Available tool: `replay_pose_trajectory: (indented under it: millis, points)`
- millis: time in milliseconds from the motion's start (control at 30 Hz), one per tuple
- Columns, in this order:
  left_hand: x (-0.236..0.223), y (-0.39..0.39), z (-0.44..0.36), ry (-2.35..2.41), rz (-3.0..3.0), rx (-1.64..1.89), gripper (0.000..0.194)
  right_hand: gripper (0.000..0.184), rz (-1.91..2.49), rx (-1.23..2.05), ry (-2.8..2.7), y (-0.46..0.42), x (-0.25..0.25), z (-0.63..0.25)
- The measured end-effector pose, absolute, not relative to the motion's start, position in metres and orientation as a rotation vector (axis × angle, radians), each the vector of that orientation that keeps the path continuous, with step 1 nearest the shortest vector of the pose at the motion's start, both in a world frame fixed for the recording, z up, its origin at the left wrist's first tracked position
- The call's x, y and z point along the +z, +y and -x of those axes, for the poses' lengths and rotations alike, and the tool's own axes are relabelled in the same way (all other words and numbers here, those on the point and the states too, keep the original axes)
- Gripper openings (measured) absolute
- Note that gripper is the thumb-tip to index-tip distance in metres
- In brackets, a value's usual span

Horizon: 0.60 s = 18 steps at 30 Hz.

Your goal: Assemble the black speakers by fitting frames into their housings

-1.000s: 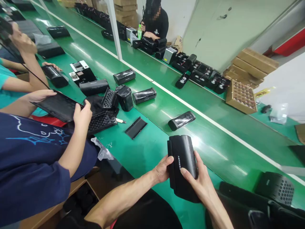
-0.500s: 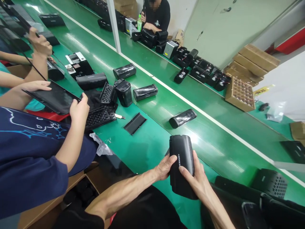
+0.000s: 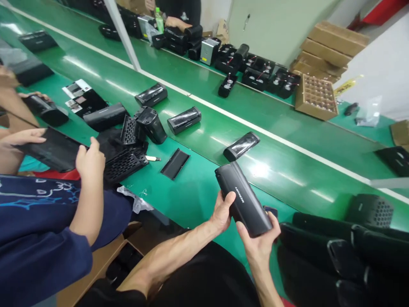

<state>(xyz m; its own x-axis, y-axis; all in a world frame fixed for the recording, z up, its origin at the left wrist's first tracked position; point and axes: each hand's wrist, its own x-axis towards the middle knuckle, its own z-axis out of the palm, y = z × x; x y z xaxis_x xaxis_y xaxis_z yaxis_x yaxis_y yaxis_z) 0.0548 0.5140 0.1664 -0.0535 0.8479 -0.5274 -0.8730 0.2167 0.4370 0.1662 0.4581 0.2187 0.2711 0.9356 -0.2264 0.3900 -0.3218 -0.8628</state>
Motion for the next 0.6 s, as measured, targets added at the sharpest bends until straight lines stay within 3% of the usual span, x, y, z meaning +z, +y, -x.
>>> replay_pose_trajectory:
  millis: [133, 300, 400, 600]
  points:
    - [0.165, 0.508, -0.030, 0.837, -0.083, 1.191, 0.072, 0.105, 1.814, 1.051, -1.084, 0.452, 0.214, -0.190]
    - [0.174, 0.508, 0.044, 0.878, -0.579, 0.946, 0.102, 0.097, 1.733, 1.480, -0.917, 0.417, 0.241, -0.246]
    - [0.182, 0.496, 0.063, 0.836, -0.776, 0.665, 0.097, 0.096, 1.749, 1.654, -0.878, 0.395, 0.251, -0.254]
    - [0.194, 0.469, 0.059, 0.964, -0.853, 0.592, 0.080, 0.093, 1.677, 1.816, -0.703, 0.376, 0.242, -0.247]
